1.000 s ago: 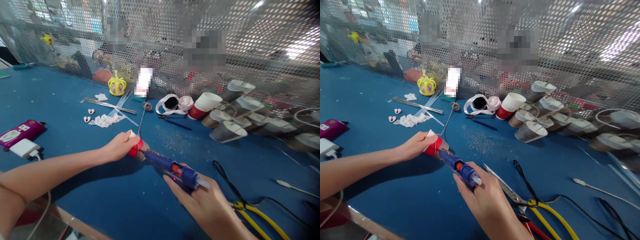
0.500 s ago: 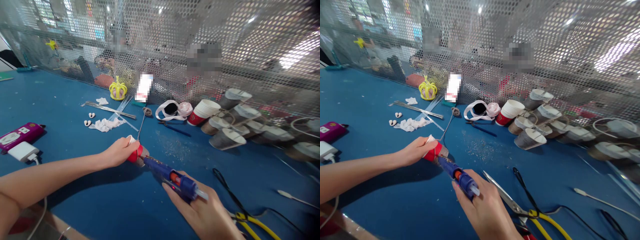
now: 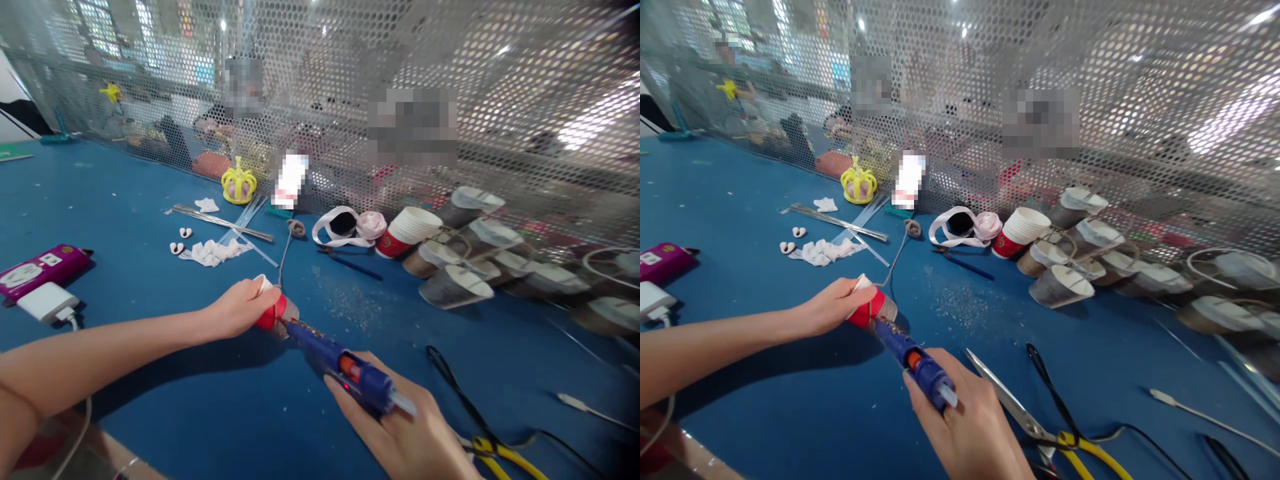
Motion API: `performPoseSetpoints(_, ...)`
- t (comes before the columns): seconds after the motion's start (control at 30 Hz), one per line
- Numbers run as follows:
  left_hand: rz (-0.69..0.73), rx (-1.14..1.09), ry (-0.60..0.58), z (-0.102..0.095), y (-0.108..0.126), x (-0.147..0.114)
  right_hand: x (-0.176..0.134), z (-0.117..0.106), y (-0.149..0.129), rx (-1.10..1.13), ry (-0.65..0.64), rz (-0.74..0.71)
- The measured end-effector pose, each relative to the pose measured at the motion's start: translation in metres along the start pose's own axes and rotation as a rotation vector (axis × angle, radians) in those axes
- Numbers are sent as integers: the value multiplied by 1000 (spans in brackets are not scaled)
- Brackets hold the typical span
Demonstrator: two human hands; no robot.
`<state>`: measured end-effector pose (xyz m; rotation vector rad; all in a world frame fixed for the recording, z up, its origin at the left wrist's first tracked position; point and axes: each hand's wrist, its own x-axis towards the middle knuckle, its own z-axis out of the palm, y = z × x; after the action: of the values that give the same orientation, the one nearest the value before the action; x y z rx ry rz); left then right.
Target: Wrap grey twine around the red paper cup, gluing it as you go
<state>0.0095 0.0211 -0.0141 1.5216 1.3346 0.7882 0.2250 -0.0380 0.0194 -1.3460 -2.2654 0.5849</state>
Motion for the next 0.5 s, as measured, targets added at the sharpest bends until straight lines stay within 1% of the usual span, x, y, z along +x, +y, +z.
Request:
performPoseSetpoints(0.07, -1, -3, -1, 0, 0, 0, 0, 0, 0, 5, -12, 4)
performPoseSetpoints(0.17, -3, 0, 9, -1, 0, 0, 0, 1, 0, 13, 13, 22)
performPoseSetpoints(0.3, 8, 3, 12, -1, 1, -1, 0, 1, -3, 10, 15, -22)
performPoseSetpoints(0.5, -9, 2, -19, -1, 3, -1, -1, 1, -1, 11, 24, 17)
